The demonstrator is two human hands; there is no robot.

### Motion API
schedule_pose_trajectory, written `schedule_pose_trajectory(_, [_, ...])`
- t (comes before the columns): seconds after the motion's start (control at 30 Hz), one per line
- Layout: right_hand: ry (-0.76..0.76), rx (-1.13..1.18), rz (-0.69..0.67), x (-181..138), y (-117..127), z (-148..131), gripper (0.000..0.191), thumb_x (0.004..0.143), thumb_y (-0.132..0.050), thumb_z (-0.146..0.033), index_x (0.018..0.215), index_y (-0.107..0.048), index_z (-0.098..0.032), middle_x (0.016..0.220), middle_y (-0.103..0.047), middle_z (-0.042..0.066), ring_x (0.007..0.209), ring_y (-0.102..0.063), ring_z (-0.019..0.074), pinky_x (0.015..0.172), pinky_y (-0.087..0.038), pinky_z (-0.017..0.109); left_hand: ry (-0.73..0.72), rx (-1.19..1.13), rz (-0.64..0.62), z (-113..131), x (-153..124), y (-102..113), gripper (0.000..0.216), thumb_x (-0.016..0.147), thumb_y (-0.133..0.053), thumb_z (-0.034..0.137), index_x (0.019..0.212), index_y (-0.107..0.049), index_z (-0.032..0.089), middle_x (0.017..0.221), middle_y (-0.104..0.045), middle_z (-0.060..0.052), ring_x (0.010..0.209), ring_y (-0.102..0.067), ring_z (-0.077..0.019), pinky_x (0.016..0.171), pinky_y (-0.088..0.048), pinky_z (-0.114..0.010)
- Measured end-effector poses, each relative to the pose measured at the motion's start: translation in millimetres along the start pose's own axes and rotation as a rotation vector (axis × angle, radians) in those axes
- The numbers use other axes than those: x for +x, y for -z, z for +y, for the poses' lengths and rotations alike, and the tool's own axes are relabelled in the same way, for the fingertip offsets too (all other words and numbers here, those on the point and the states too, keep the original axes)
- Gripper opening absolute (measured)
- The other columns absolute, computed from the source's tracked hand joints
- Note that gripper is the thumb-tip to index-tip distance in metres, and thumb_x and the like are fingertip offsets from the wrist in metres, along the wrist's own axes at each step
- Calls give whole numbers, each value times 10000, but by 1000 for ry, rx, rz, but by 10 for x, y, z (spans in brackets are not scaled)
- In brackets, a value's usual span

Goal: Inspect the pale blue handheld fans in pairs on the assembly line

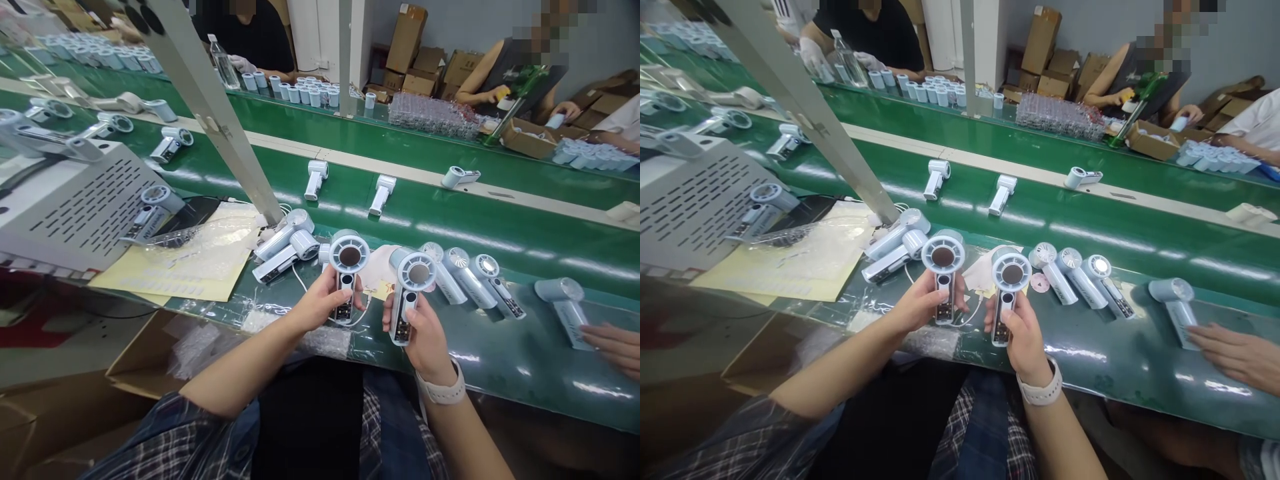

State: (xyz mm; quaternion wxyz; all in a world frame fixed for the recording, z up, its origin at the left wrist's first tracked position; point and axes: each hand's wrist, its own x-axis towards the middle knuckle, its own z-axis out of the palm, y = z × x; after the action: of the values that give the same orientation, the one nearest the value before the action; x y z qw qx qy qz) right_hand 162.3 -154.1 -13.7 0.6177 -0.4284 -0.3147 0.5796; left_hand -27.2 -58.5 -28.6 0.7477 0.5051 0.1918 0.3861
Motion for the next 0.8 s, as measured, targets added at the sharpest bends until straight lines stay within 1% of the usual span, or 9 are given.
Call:
schedule_pose_trajectory(0.17, [-12,-34,19,-7,3,-21,207,852,-718,-372,987,-667,-223,859,-686,38,628,-609,176,555,-540,322,61,33,37,27,-14,-17,342,846,-745,296,1077,-522,180,927,-627,-15,745,-680,-171,714,-590,-337])
schedule_pose_trajectory(0.27, [-1,-52,63,9,19,-19,180,860,-715,-341,989,-671,-223,837,-681,28,642,-609,168,561,-532,300,61,84,26,47,-20,-53,400,845,-747,286,1142,-500,182,909,-631,-12,770,-677,-175,767,-585,-352])
schedule_pose_trajectory(0.33, [-19,-43,86,24,32,-9,183,857,-726,-330,995,-669,-223,836,-683,22,643,-612,158,559,-528,281,83,140,50,69,-16,-81,445,839,-755,306,1168,-482,184,886,-634,-7,774,-674,-183,766,-572,-351])
schedule_pose_trajectory(0.4, [-38,-1,77,37,43,3,208,873,-723,-365,1019,-654,-234,828,-691,17,616,-611,152,531,-519,271,132,212,107,92,-5,-106,512,807,-786,330,1178,-463,186,892,-643,-10,766,-674,-192,725,-557,-336])
schedule_pose_trajectory(0.5, [-66,120,-30,42,56,12,296,925,-651,-514,1034,-643,-239,802,-705,26,541,-597,154,466,-491,274,208,260,185,103,11,-130,596,772,-809,386,1190,-429,196,901,-657,-10,668,-666,-176,614,-533,-301])
schedule_pose_trajectory(0.57, [-97,165,-73,38,65,8,387,932,-616,-588,1019,-674,-215,837,-728,56,573,-631,171,514,-534,303,224,176,156,87,10,-132,556,815,-740,481,1165,-406,207,852,-669,-3,575,-653,-168,534,-516,-288])
schedule_pose_trajectory(0.63, [-121,160,-43,30,70,-3,416,900,-670,-591,1018,-720,-195,920,-755,87,710,-695,211,662,-599,350,220,56,83,64,-6,-129,489,862,-649,549,1115,-392,219,828,-692,-9,536,-658,-176,494,-517,-289])
schedule_pose_trajectory(0.7, [-132,149,-15,20,65,-21,413,851,-742,-568,1037,-752,-199,987,-768,96,858,-720,260,793,-614,409,203,-14,29,52,-34,-129,465,865,-644,553,1080,-387,229,878,-719,-27,567,-686,-186,509,-542,-295])
schedule_pose_trajectory(0.8, [-133,143,-49,-6,45,-53,454,808,-776,-588,1068,-765,-216,1008,-772,102,901,-722,309,797,-615,480,191,-26,-36,67,-88,-149,473,876,-668,540,1107,-372,251,962,-732,-40,649,-729,-200,575,-581,-312])
